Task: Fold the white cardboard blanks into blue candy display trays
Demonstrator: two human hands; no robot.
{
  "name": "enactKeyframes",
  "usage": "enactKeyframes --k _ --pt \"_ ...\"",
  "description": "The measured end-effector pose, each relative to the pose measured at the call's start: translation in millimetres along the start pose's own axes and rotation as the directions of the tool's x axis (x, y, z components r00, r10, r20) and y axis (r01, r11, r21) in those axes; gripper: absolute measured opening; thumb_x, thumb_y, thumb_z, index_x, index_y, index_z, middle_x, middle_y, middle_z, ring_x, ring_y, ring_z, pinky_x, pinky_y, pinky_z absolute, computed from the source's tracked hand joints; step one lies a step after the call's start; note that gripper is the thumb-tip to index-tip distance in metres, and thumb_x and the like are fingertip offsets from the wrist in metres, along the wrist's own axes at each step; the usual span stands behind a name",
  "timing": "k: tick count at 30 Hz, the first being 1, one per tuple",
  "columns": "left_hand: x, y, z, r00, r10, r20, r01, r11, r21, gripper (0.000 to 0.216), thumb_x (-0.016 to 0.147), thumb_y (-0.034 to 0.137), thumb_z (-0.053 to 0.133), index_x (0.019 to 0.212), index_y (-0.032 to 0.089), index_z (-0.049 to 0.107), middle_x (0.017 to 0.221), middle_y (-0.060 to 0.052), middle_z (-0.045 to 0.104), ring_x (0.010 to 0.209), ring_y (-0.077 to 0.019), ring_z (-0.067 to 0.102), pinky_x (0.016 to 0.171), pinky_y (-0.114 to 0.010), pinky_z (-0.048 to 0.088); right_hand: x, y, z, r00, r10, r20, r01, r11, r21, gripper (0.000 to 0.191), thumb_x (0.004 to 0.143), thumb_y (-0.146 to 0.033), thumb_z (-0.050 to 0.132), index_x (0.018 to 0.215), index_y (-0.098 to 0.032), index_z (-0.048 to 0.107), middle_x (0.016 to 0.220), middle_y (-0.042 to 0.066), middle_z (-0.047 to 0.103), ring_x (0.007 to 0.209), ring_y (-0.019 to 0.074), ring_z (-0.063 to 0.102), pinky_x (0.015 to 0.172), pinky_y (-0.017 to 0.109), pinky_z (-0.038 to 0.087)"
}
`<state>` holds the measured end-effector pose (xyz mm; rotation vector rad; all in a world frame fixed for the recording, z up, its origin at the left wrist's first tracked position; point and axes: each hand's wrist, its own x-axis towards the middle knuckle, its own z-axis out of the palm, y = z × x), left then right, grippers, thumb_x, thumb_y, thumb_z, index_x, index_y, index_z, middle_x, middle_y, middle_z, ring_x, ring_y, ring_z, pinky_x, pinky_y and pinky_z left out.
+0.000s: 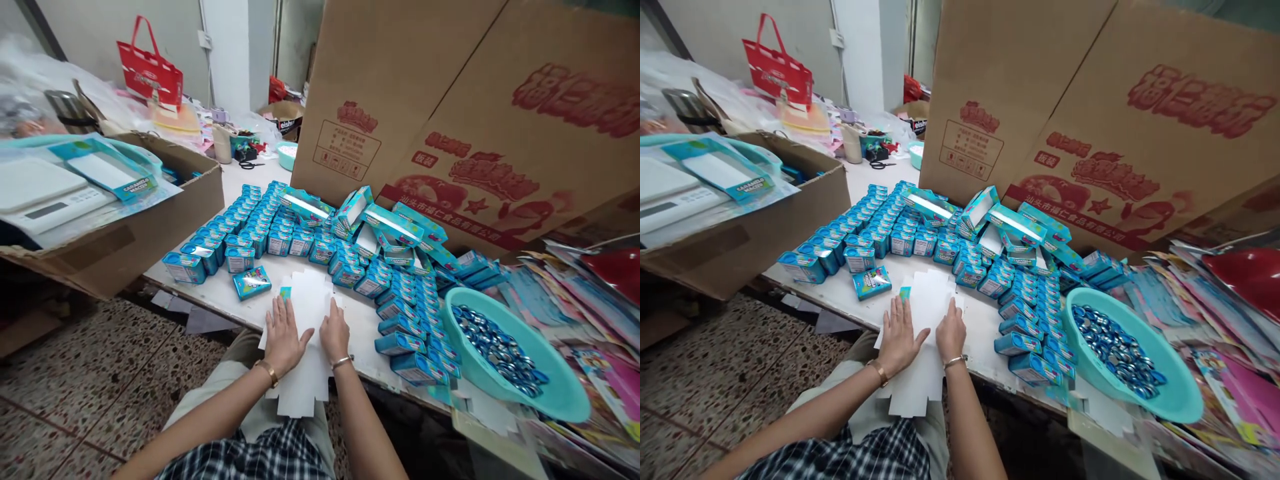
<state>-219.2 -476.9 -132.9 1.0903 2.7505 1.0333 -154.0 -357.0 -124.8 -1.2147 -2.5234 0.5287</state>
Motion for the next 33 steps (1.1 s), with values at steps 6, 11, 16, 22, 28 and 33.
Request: enactKeyframes --k 6,11,16,22,28,33 --pt "12.3 -36.1 -23.5 0.994 -0.073 0.076 0.093 0.949 -0.302 0.072 0.083 0.037 0.051 0.143 0.009 0.023 0.145 -0.020 0.035 0.133 -0.0275 0.034 0.107 -0.044 0.031 7.4 36.8 -7.2 0.999 0.043 0.014 -0.045 0.986 0.158 0.051 0.082 -0.026 0.044 0.132 -0.014 0.043 0.099 0.009 0.065 0.089 0.0226 0.062 0.077 0.031 0.045" --pt "35.5 -63.0 -40.2 0.983 -0.092 0.160 0.152 0.895 -0.419 0.050 0.080 0.022 0.049 0.130 0.014 0.049 0.101 -0.009 0.066 0.086 -0.0203 0.062 0.084 -0.036 0.048 0.5 42.8 -9.7 0.997 0.036 -0.073 -0.024 0.989 0.147 0.051 0.087 -0.028 0.036 0.136 -0.014 0.039 0.099 0.009 0.064 0.087 0.0231 0.060 0.077 0.034 0.045" --pt "41.8 -51.8 -41.1 0.999 -0.017 0.049 0.024 0.991 -0.135 0.045 0.083 0.018 0.045 0.128 0.016 0.050 0.112 -0.011 0.061 0.103 -0.0248 0.055 0.092 -0.039 0.043 -6.0 24.5 -8.6 0.982 -0.075 -0.175 0.061 0.995 -0.082 0.046 0.086 -0.023 0.041 0.130 -0.012 0.047 0.134 0.018 0.042 0.121 0.0313 0.036 0.099 0.045 0.031" --pt "35.9 -32.4 -43.8 0.995 0.093 -0.036 -0.092 0.996 0.016 0.040 0.078 0.011 0.047 0.118 0.016 0.054 0.120 -0.013 0.054 0.114 -0.0302 0.044 0.096 -0.047 0.037 10.9 27.9 -14.3 0.994 -0.098 -0.048 0.105 0.980 0.168 0.051 0.079 -0.012 0.042 0.129 -0.016 0.048 0.114 0.012 0.057 0.103 0.0230 0.053 0.093 0.036 0.040" --pt "67.8 -29.6 -61.1 0.985 -0.049 0.168 0.139 0.806 -0.576 0.073 0.063 0.009 0.047 0.135 0.015 0.038 0.096 -0.005 0.059 0.079 -0.0164 0.058 0.072 -0.030 0.050 31.0 45.1 -44.5 0.962 0.067 0.264 -0.266 0.440 0.858 0.078 0.059 -0.016 0.051 0.137 -0.015 0.039 0.103 0.006 0.065 0.072 0.0183 0.061 0.063 0.029 0.049" --pt "89.9 -11.8 -81.8 0.859 0.074 0.506 0.413 0.484 -0.771 0.078 0.062 0.014 0.052 0.138 0.023 0.036 0.107 -0.005 0.065 0.081 -0.0208 0.064 0.066 -0.030 0.052 30.2 35.3 -63.9 0.969 -0.079 0.235 -0.218 0.174 0.960 0.076 0.064 -0.020 0.054 0.139 -0.022 0.037 0.115 0.006 0.064 0.085 0.0224 0.065 0.071 0.035 0.052"
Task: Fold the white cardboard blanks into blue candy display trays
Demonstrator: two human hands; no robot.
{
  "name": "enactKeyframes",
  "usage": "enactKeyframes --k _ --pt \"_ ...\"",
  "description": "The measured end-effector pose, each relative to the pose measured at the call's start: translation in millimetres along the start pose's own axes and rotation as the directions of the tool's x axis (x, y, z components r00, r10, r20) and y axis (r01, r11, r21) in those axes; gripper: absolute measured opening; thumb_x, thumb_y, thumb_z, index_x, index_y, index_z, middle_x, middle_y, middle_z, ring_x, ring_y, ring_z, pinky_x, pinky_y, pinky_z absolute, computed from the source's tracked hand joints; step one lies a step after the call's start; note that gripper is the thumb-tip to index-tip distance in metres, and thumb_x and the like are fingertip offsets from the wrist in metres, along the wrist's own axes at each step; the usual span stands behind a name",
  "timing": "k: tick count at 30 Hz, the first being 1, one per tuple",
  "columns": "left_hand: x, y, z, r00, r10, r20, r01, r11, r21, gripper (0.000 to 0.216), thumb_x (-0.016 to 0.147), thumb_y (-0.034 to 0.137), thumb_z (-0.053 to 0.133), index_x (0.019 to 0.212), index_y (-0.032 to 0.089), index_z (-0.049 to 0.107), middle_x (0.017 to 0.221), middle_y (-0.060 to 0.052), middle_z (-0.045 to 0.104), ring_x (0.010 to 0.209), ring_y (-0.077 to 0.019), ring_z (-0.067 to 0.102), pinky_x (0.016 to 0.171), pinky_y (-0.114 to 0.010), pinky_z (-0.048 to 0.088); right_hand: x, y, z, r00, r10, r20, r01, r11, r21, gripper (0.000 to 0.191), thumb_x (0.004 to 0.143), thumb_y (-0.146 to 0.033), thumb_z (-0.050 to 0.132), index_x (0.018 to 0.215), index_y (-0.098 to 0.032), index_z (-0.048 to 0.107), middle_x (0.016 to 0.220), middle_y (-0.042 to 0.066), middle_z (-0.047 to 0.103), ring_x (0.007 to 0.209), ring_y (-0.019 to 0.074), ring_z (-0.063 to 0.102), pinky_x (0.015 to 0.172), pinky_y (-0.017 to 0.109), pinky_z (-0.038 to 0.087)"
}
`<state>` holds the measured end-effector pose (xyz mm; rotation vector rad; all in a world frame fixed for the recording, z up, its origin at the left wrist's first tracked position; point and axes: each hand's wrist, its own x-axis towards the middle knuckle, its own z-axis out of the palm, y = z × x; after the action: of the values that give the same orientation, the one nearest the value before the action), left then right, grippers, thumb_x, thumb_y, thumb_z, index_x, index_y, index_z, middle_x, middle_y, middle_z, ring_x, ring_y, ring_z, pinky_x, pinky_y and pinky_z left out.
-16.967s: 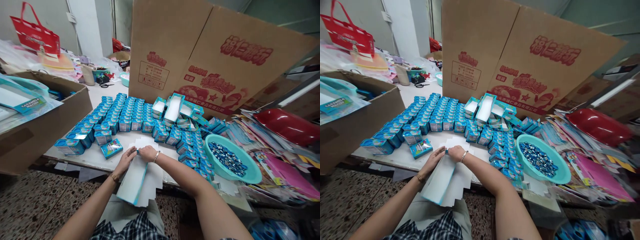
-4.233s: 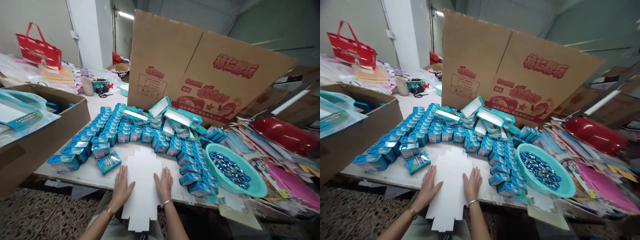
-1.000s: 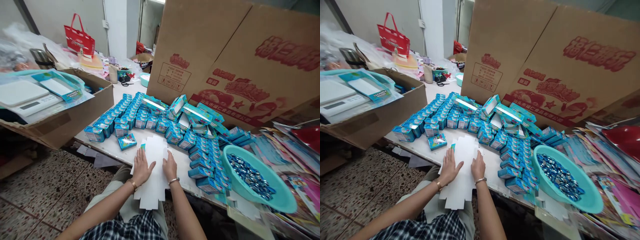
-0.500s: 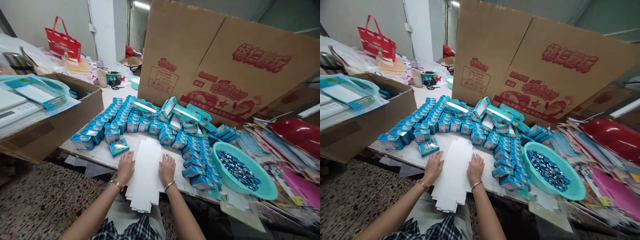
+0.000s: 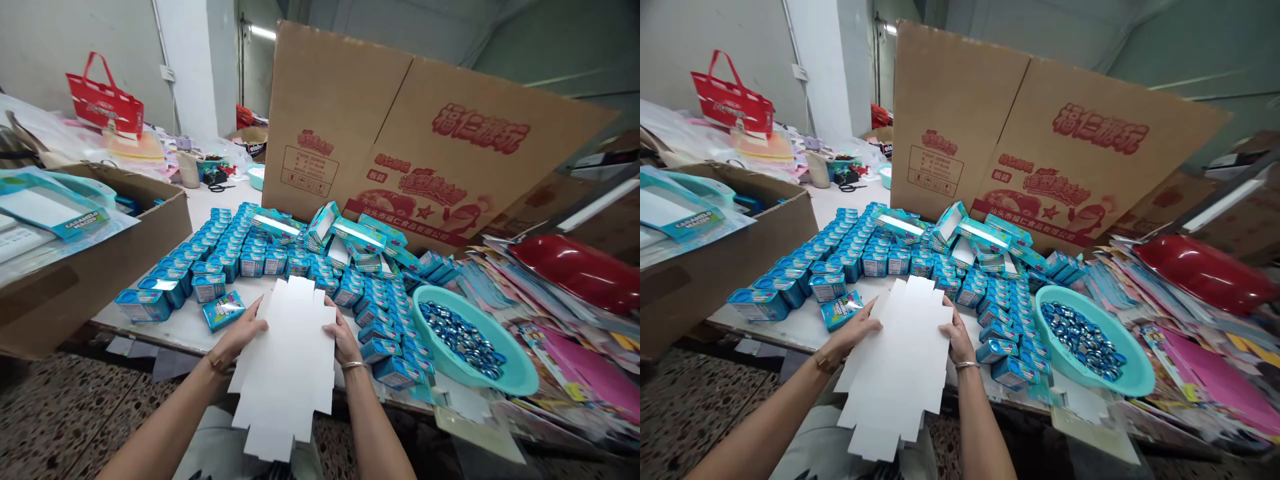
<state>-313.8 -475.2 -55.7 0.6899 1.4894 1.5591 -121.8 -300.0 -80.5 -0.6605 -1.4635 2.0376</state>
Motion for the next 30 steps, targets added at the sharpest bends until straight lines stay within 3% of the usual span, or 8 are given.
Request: enactKeyframes --k 3,6,11,14,20,25,27,30 --pt "5.6 1.5 1.9 0.995 -0.099 0.035 0.104 0.962 -0.252 0.069 0.068 0.025 0.057 0.135 0.019 0.040 0.104 -0.009 0.069 0.077 -0.0248 0.067 0.066 -0.035 0.054 3.3 0.7 8.8 0.996 -0.081 -0.048 0.084 0.995 0.061 0.073 0.073 -0.027 0.053 0.142 -0.021 0.031 0.119 0.009 0.062 0.093 0.0255 0.064 0.077 0.041 0.051" --pt "11.7 -6.6 0.2 0.988 -0.150 0.044 0.156 0.916 -0.370 0.058 0.073 0.040 0.055 0.124 0.012 0.051 0.096 -0.012 0.071 0.081 -0.0279 0.068 0.071 -0.040 0.054 8.3 8.4 13.0 0.993 -0.115 -0.040 0.117 0.990 0.074 0.069 0.078 -0.030 0.050 0.143 -0.021 0.030 0.117 0.009 0.064 0.098 0.0261 0.064 0.082 0.044 0.049" --pt "14.2 -14.6 5.9 0.986 -0.162 0.039 0.160 0.853 -0.497 0.054 0.076 0.043 0.046 0.114 0.007 0.056 0.087 -0.011 0.072 0.089 -0.0302 0.067 0.077 -0.043 0.053 17.1 25.3 10.5 0.997 -0.066 -0.045 0.063 0.996 -0.063 0.065 0.079 -0.032 0.045 0.141 -0.017 0.034 0.113 0.009 0.066 0.099 0.0267 0.063 0.085 0.046 0.048" --pt "12.1 -15.5 15.9 0.992 -0.125 0.024 0.117 0.827 -0.549 0.058 0.077 0.048 0.039 0.115 0.008 0.054 0.092 -0.011 0.071 0.092 -0.0308 0.066 0.077 -0.044 0.052 21.8 31.1 8.6 0.992 -0.035 -0.119 0.031 0.999 -0.034 0.065 0.081 -0.032 0.039 0.143 -0.014 0.030 0.117 0.011 0.064 0.099 0.0270 0.064 0.084 0.047 0.049" --pt "10.1 -15.3 27.4 0.997 -0.060 -0.043 0.036 0.904 -0.427 0.051 0.069 0.043 0.050 0.109 0.013 0.058 0.091 -0.009 0.070 0.085 -0.0283 0.065 0.074 -0.039 0.051 23.7 30.3 14.7 0.986 -0.081 -0.144 0.080 0.997 -0.010 0.056 0.081 -0.032 0.037 0.133 -0.013 0.043 0.117 0.011 0.064 0.102 0.0258 0.063 0.087 0.044 0.048" --pt "16.0 -5.4 39.5 0.977 0.175 0.123 -0.138 0.953 -0.269 0.065 0.062 0.030 0.060 0.124 0.019 0.047 0.110 -0.007 0.063 0.097 -0.0265 0.060 0.081 -0.035 0.048 29.3 40.7 23.9 0.971 -0.086 -0.223 0.085 0.996 -0.012 0.034 0.077 -0.032 0.047 0.101 -0.015 0.063 0.121 0.009 0.062 0.111 0.0235 0.057 0.094 0.038 0.044" --pt "21.0 -6.5 41.4 0.969 0.177 0.175 -0.141 0.970 -0.201 0.061 0.065 0.033 0.061 0.123 0.018 0.046 0.111 -0.007 0.062 0.096 -0.0252 0.060 0.080 -0.034 0.047 31.8 50.6 23.9 0.973 -0.019 -0.231 0.030 0.998 0.048 0.031 0.077 -0.037 0.050 0.095 -0.015 0.064 0.119 0.010 0.063 0.110 0.0238 0.058 0.092 0.037 0.045" --pt "30.5 -17.1 41.5 0.980 0.160 0.116 -0.150 0.984 -0.092 0.054 0.067 0.035 0.064 0.116 0.018 0.049 0.120 -0.008 0.058 0.100 -0.0248 0.058 0.081 -0.033 0.047 34.9 63.3 22.1 0.972 -0.024 -0.232 0.035 0.998 0.044 0.036 0.079 -0.046 0.050 0.092 -0.014 0.061 0.109 0.011 0.067 0.101 0.0232 0.061 0.084 0.037 0.049"
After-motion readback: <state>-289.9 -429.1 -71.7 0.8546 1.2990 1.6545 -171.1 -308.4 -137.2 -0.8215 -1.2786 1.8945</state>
